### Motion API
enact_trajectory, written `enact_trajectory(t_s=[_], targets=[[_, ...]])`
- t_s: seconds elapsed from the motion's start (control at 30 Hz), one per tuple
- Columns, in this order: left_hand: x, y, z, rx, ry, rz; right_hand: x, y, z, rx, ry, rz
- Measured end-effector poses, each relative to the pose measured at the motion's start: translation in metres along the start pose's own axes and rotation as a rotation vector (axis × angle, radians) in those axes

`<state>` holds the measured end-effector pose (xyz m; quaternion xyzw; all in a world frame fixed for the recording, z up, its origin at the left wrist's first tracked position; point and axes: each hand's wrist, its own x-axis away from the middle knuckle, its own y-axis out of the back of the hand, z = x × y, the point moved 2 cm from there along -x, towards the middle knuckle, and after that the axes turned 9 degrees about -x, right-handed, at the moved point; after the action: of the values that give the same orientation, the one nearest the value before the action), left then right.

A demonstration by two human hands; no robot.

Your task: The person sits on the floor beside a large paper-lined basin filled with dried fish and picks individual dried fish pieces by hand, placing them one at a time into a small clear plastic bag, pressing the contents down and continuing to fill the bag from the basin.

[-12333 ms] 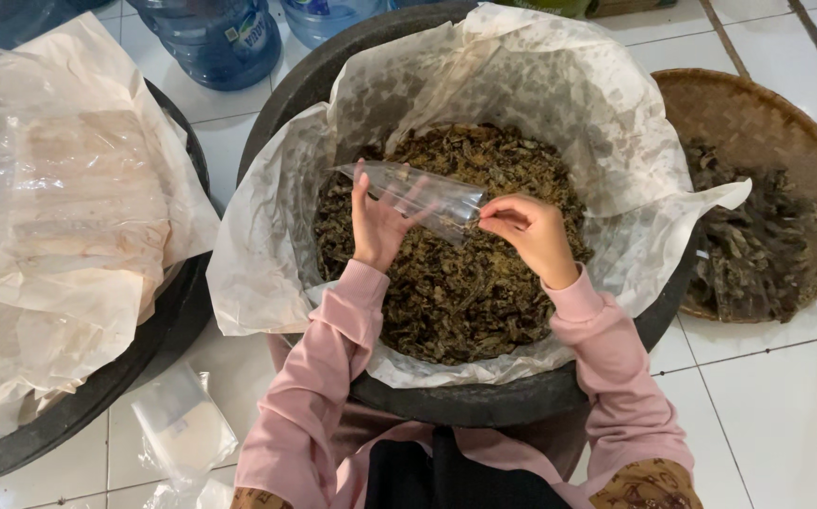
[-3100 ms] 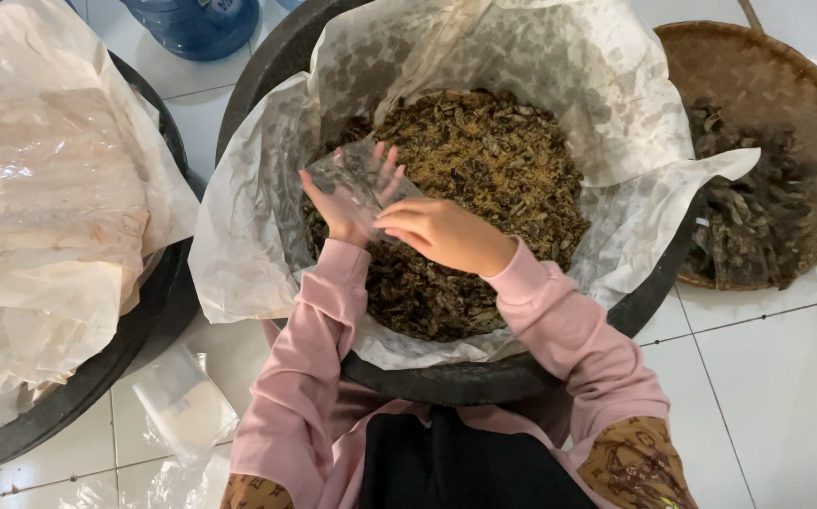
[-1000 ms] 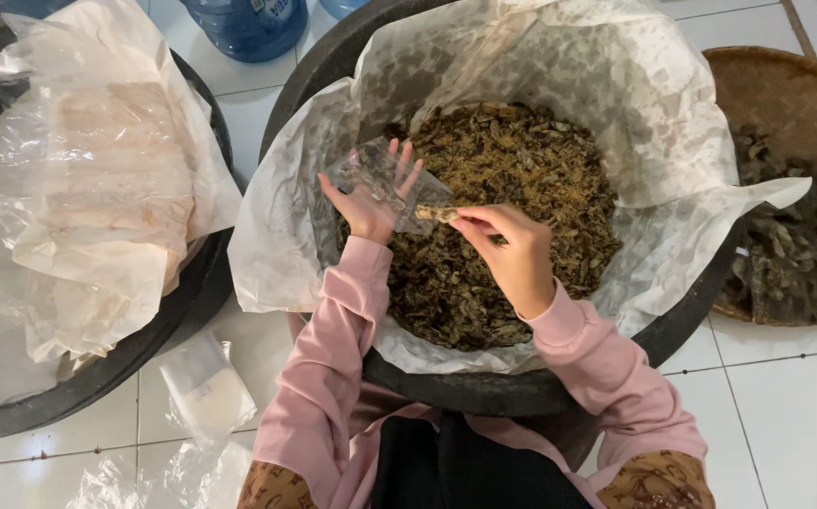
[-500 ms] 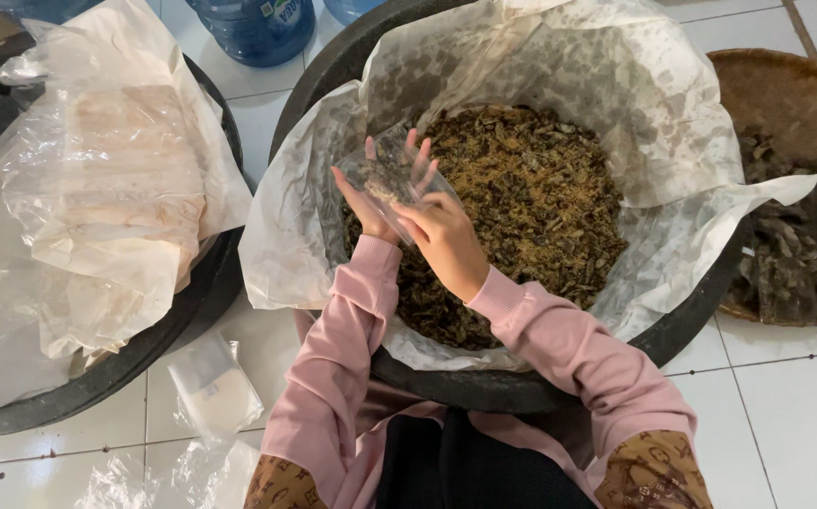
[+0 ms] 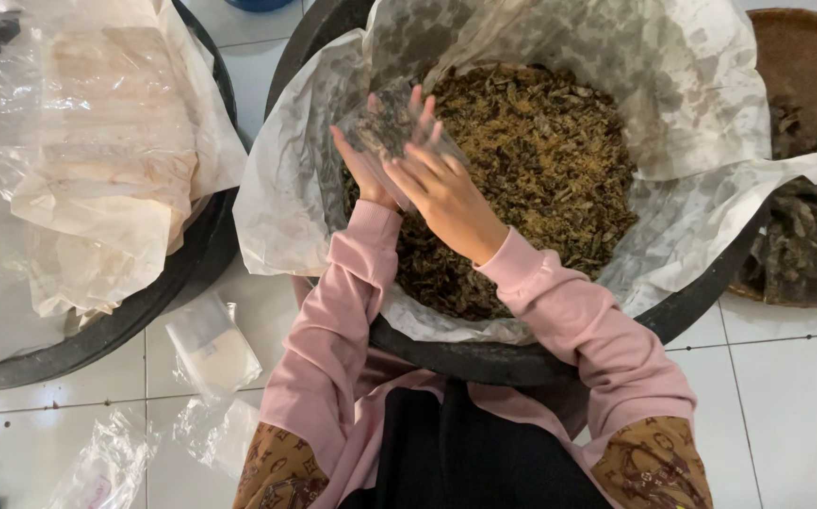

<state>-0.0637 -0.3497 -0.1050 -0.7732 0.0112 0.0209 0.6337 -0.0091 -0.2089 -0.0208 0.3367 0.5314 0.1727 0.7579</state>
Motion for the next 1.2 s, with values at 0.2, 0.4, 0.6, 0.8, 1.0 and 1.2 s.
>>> enact_trajectory(t_s=[0.2,0.4,0.6,0.8,1.0,1.2], targets=[[-0.003,0.011,-0.037,0.317,-0.017,0.034,0.047,0.007,-0.035,-0.401,-0.234,-0.253],[0.001,0.005,-0.035,0.416,-0.081,-0.047,0.088,-0.057,-0.059,-0.408,-0.554,0.038],[0.001,-0.003,-0.030,0.380,-0.061,-0.013,0.114,-0.109,-0.044,-0.330,-0.260,0.428],[0.003,0.001,-0.025,0.291,-0.057,-0.077,0.123,-0.128,-0.038,-0.189,-0.111,0.630],[0.002,0.002,-0.022,0.298,-0.041,-0.131,0.116,-0.124,-0.045,-0.081,0.032,0.655],[0.004,0.000,-0.020,0.289,-0.044,-0.170,0.107,-0.116,-0.059,0.093,0.191,0.603]])
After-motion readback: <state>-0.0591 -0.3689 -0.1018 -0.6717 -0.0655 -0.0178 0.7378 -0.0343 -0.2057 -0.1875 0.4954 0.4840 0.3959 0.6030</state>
